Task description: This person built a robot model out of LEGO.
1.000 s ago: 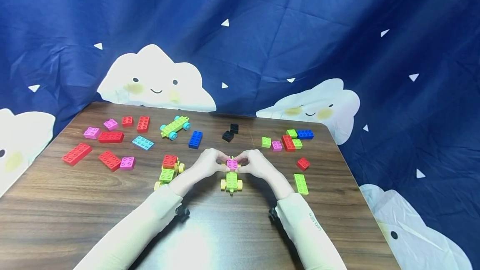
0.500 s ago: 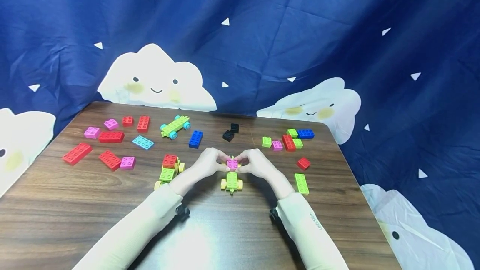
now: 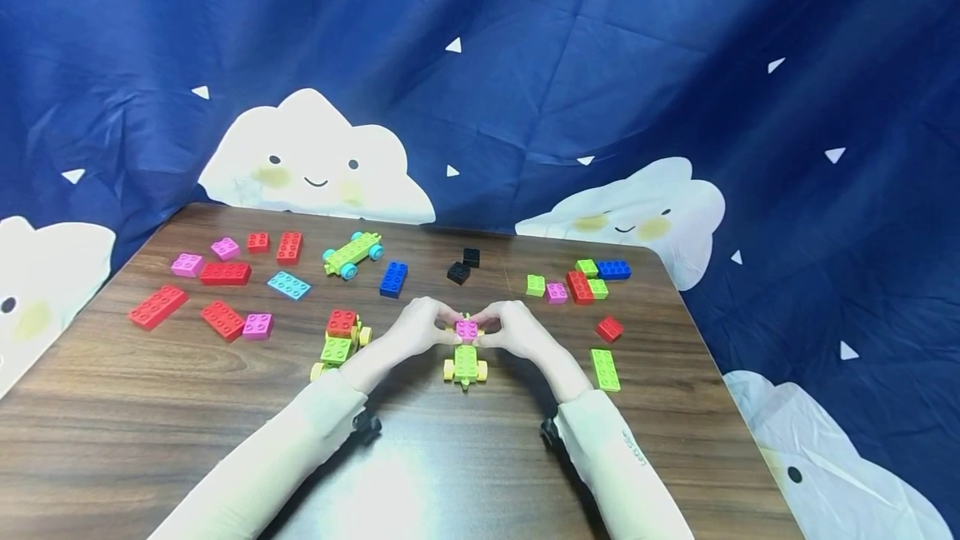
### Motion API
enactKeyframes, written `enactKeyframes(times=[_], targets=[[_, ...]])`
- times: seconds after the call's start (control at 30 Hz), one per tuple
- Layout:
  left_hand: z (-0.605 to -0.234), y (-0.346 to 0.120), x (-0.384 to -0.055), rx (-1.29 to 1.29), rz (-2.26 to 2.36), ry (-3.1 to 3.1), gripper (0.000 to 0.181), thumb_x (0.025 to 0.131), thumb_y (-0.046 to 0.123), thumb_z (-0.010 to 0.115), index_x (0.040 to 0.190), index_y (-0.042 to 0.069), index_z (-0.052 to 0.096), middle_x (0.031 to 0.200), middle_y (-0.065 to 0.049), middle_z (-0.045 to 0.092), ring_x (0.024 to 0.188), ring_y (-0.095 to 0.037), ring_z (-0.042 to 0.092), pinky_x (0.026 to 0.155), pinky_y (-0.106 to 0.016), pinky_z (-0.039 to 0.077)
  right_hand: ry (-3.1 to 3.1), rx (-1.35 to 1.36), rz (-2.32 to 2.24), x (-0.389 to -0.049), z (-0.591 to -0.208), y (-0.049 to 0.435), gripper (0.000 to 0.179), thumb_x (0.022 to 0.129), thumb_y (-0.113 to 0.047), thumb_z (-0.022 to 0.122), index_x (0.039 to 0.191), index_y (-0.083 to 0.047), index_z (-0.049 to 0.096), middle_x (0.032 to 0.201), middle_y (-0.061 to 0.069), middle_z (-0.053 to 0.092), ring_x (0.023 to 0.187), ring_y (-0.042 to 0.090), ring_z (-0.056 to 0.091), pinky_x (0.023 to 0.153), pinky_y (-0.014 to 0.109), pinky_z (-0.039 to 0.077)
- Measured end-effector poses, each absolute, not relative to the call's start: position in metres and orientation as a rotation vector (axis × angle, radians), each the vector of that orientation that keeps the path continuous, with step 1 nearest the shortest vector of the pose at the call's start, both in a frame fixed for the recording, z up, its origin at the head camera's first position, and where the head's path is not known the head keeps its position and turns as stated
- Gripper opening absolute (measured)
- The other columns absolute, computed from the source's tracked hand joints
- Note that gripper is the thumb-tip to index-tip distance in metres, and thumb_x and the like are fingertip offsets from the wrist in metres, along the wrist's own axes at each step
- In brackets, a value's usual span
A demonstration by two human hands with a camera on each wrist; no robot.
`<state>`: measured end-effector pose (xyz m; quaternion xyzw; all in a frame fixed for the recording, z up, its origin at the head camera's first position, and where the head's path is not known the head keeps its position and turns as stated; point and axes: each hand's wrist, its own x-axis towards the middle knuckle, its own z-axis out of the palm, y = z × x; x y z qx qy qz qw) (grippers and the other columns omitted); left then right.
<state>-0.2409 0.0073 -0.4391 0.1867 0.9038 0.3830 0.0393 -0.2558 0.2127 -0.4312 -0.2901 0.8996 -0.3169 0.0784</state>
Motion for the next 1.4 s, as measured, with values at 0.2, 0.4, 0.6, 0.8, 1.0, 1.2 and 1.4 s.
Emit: enactKeyframes(times=[0.2,0.4,0.6,0.8,1.0,1.2,1.4], targets=[[-0.438,0.007,-0.238,0.585,1.17,2.782,0.028,0.08,0.019,0.081,0.105,0.008,0.076,0.103,-0.005,0.076,0.103,-0.021,0.069,0.088,-0.036,0.053,2.686,-0.866,-0.943,-0.256,-0.43,0.212,0.033,0.081,-0.014,0.079,0.111,-0.002,0.073,0.105,0.011,0.074,0.1,0.026,0.07,0.089,0.04,0.056],[-0.438,0.006,-0.238,0.629,1.134,2.8,0.029,0.081,0.02,0.081,0.106,0.007,0.076,0.105,-0.006,0.075,0.103,-0.021,0.069,0.088,-0.036,0.053,2.686,-0.888,-0.952,-0.255,-0.43,0.212,0.033,0.08,-0.014,0.08,0.11,-0.001,0.072,0.103,0.012,0.075,0.098,0.025,0.07,0.088,0.039,0.056],[-0.435,0.006,-0.236,0.642,1.098,2.827,0.031,0.081,0.021,0.08,0.106,0.005,0.075,0.106,-0.008,0.075,0.103,-0.022,0.069,0.09,-0.036,0.053,2.707,-0.935,-0.946,-0.254,-0.432,0.212,0.033,0.08,-0.014,0.079,0.11,0.0,0.072,0.102,0.011,0.074,0.093,0.022,0.071,0.085,0.034,0.056],[-0.434,0.007,-0.234,0.595,1.122,2.802,0.034,0.082,0.022,0.08,0.109,0.004,0.073,0.107,-0.009,0.074,0.104,-0.022,0.069,0.09,-0.036,0.053,2.69,-0.905,-0.957,-0.252,-0.432,0.215,0.039,0.082,-0.015,0.077,0.116,0.001,0.068,0.107,0.013,0.073,0.097,0.024,0.069,0.088,0.038,0.055],[-0.433,0.008,-0.234,0.543,1.164,2.758,0.038,0.081,0.023,0.08,0.113,0.004,0.072,0.111,-0.009,0.073,0.107,-0.023,0.067,0.092,-0.036,0.052,2.729,-0.896,-0.999,-0.249,-0.426,0.231,0.041,0.083,-0.013,0.076,0.119,0.004,0.064,0.112,0.017,0.07,0.101,0.029,0.068,0.091,0.045,0.053],[-0.432,0.009,-0.235,0.529,1.198,2.731,0.039,0.08,0.024,0.081,0.113,0.005,0.071,0.113,-0.009,0.073,0.107,-0.023,0.067,0.093,-0.037,0.052,2.856,-0.878,-1.036,-0.242,-0.412,0.26,0.038,0.082,-0.012,0.077,0.117,0.001,0.067,0.11,0.018,0.071,0.102,0.029,0.068,0.092,0.048,0.052],[-0.431,0.008,-0.235,0.55,1.209,2.734,0.038,0.079,0.018,0.082,0.113,0.005,0.071,0.114,-0.009,0.073,0.108,-0.023,0.067,0.093,-0.036,0.052,2.993,-0.855,-1.031,-0.235,-0.401,0.3,0.039,0.078,-0.011,0.081,0.114,-0.001,0.069,0.106,0.016,0.072,0.099,0.032,0.068,0.087,0.047,0.053]])
